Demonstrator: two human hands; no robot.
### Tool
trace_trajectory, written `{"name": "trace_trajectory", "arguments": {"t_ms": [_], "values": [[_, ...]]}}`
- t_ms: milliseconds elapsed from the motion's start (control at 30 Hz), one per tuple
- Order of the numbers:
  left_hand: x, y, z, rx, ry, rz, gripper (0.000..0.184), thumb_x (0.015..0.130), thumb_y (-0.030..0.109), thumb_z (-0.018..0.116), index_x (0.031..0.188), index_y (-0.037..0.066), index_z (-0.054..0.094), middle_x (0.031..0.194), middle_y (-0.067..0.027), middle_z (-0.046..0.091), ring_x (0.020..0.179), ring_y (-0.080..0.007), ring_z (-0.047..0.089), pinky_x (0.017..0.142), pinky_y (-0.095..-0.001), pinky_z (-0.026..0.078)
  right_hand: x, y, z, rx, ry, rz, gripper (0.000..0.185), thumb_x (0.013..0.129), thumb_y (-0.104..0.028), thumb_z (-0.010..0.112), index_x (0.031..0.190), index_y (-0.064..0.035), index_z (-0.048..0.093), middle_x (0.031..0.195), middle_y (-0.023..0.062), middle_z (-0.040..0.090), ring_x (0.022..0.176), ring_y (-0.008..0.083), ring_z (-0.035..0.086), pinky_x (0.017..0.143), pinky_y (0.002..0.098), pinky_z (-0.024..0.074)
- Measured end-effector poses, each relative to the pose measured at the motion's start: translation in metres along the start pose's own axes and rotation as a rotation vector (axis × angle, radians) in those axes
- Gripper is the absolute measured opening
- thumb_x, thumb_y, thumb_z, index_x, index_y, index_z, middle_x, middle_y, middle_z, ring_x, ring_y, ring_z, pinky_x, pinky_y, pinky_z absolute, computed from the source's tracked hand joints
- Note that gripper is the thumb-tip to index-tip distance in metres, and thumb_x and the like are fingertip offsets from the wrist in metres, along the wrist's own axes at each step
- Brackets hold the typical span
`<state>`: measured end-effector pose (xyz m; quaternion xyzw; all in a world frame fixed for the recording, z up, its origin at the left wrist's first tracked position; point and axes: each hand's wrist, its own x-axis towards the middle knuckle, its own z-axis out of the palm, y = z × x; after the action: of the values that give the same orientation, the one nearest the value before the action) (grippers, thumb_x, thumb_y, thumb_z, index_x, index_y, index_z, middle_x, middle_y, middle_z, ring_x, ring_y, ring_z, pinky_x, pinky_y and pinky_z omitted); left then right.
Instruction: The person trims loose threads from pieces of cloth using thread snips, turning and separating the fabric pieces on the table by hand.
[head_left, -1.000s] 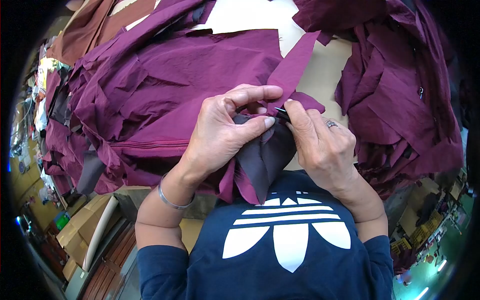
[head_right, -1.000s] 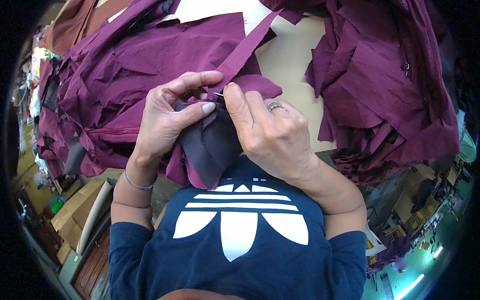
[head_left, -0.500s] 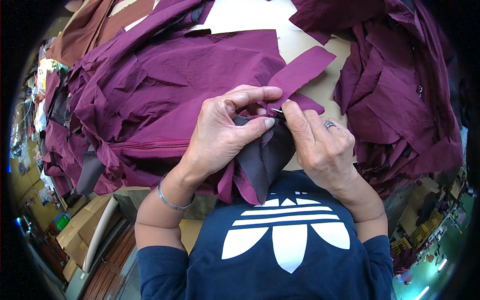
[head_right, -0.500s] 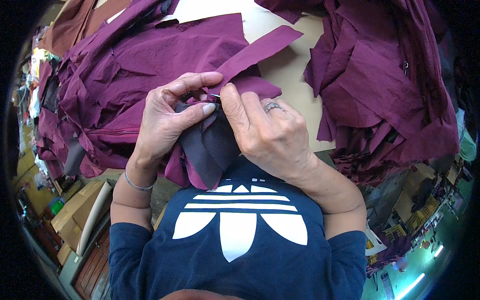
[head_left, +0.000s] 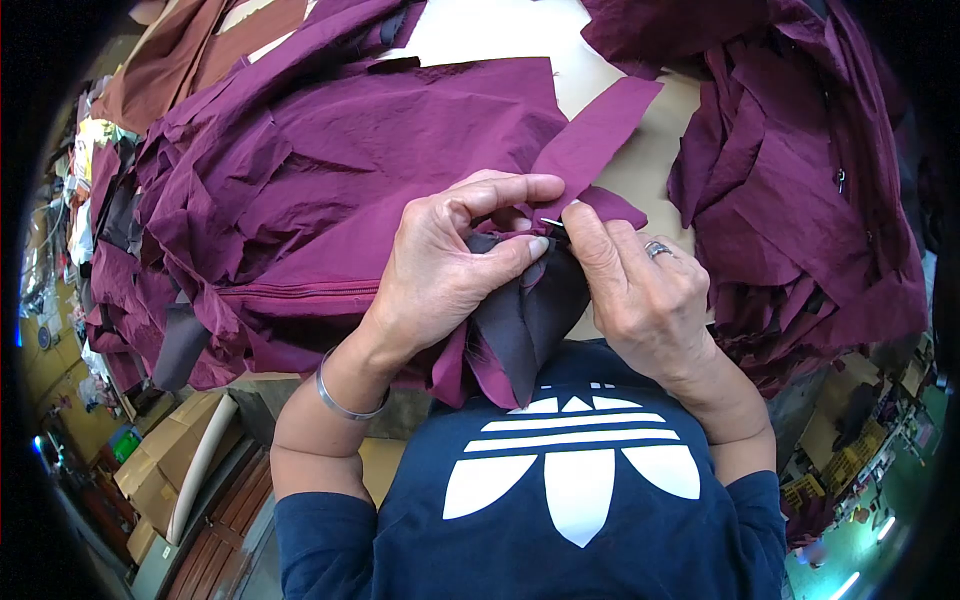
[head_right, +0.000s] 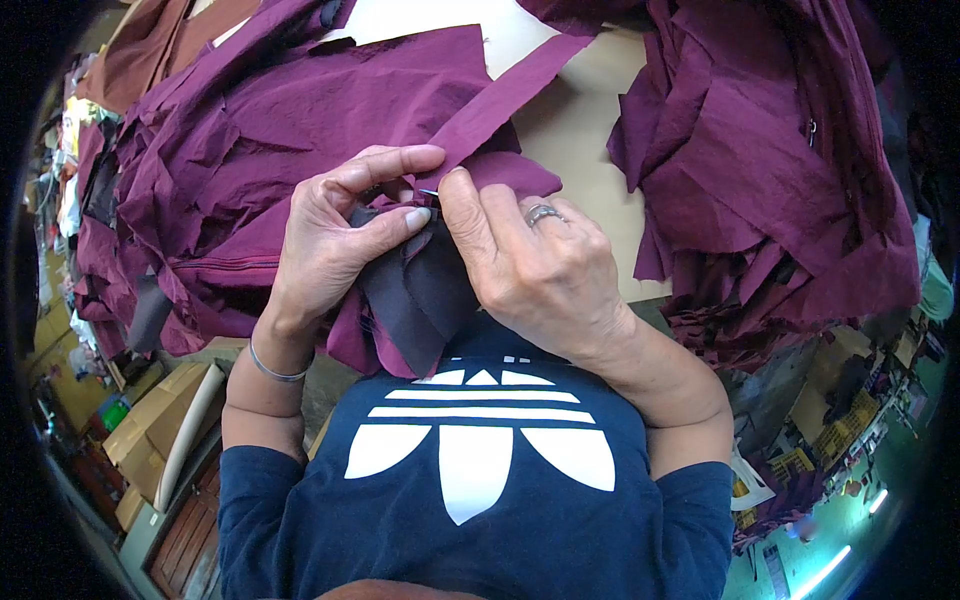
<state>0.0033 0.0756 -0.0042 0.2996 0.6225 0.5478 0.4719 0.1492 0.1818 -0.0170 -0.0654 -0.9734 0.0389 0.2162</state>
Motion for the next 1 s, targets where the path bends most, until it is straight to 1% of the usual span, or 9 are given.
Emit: {"name": "trace_trajectory", "arguments": {"t_ms": [433,533,633,667,733,767,867,900,1000], "values": [[0.000,-0.003,0.000,0.046,-0.004,0.013,0.035,0.070,0.000,0.065,0.104,0.003,0.062,0.094,-0.0017,0.058,0.077,-0.0073,0.050,0.074,-0.0200,0.042,0.000,-0.001,-0.002,-0.018,-0.070,-0.012,0.038,0.065,-0.009,0.057,0.102,0.0034,0.056,0.062,0.0021,0.042,0.046,0.0077,0.046,0.045,0.0220,0.0407],[0.002,-0.004,0.001,0.036,0.006,0.031,0.042,0.070,-0.001,0.065,0.111,0.001,0.056,0.095,-0.0032,0.058,0.078,-0.0072,0.050,0.074,-0.0196,0.043,0.000,-0.001,-0.007,0.137,-0.168,0.122,0.035,0.069,0.000,0.060,0.103,-0.0001,0.056,0.069,0.0063,0.053,0.048,0.0176,0.052,0.045,0.0267,0.0421],[0.003,-0.005,0.002,-0.102,0.019,-0.010,0.053,0.070,-0.004,0.064,0.119,0.000,0.045,0.094,-0.0054,0.057,0.079,-0.0073,0.052,0.072,-0.0183,0.044,-0.001,0.009,-0.011,0.545,-0.115,0.329,0.039,0.067,0.003,0.063,0.104,-0.0017,0.054,0.085,0.0105,0.058,0.068,0.0230,0.060,0.060,0.0275,0.0477],[0.003,-0.005,0.003,-0.165,0.022,-0.037,0.057,0.070,-0.005,0.064,0.122,0.000,0.041,0.093,-0.0062,0.057,0.079,-0.0073,0.052,0.072,-0.0177,0.045,0.001,0.015,-0.009,0.605,-0.055,0.325,0.041,0.067,0.001,0.063,0.106,-0.0036,0.054,0.090,0.0100,0.058,0.073,0.0241,0.061,0.060,0.0285,0.0487],[0.003,0.001,0.003,-0.166,0.017,-0.061,0.055,0.071,-0.006,0.064,0.118,0.002,0.037,0.090,-0.0080,0.055,0.077,-0.0079,0.052,0.071,-0.0196,0.046,0.009,0.029,-0.002,0.724,0.068,0.318,0.044,0.066,-0.004,0.064,0.109,-0.0075,0.052,0.100,0.0090,0.058,0.083,0.0263,0.061,0.060,0.0304,0.0507],[0.003,0.003,0.003,-0.165,0.012,-0.074,0.054,0.071,-0.007,0.063,0.117,0.003,0.035,0.088,-0.0089,0.055,0.076,-0.0082,0.052,0.071,-0.0205,0.047,0.014,0.033,0.000,0.806,0.051,0.320,0.043,0.066,-0.001,0.062,0.108,-0.0069,0.053,0.110,0.0106,0.055,0.096,0.0250,0.058,0.071,0.0305,0.0506],[0.002,0.004,0.004,-0.203,0.012,-0.075,0.047,0.071,-0.007,0.064,0.107,0.005,0.035,0.087,-0.0091,0.055,0.075,-0.0086,0.053,0.070,-0.0208,0.048,0.022,0.047,0.023,0.954,-0.033,0.157,0.039,0.066,0.001,0.061,0.104,-0.0044,0.055,0.111,0.0095,0.055,0.098,0.0232,0.058,0.079,0.0312,0.0484],[0.001,0.005,0.003,-0.210,0.010,-0.067,0.046,0.071,-0.007,0.064,0.105,0.005,0.035,0.086,-0.0092,0.055,0.075,-0.0086,0.053,0.070,-0.0209,0.048,0.023,0.045,0.029,1.123,-0.048,0.225,0.028,0.069,0.000,0.060,0.097,-0.0018,0.057,0.097,0.0099,0.060,0.087,0.0205,0.060,0.076,0.0292,0.0471],[-0.001,0.004,-0.001,-0.208,0.015,-0.042,0.042,0.072,-0.007,0.064,0.100,0.006,0.035,0.086,-0.0091,0.055,0.074,-0.0083,0.053,0.069,-0.0212,0.048,0.028,0.049,0.017,1.150,-0.251,0.327,0.013,0.073,-0.004,0.060,0.084,0.0002,0.055,0.086,0.0066,0.059,0.077,0.0137,0.055,0.070,0.0243,0.0429]]}}
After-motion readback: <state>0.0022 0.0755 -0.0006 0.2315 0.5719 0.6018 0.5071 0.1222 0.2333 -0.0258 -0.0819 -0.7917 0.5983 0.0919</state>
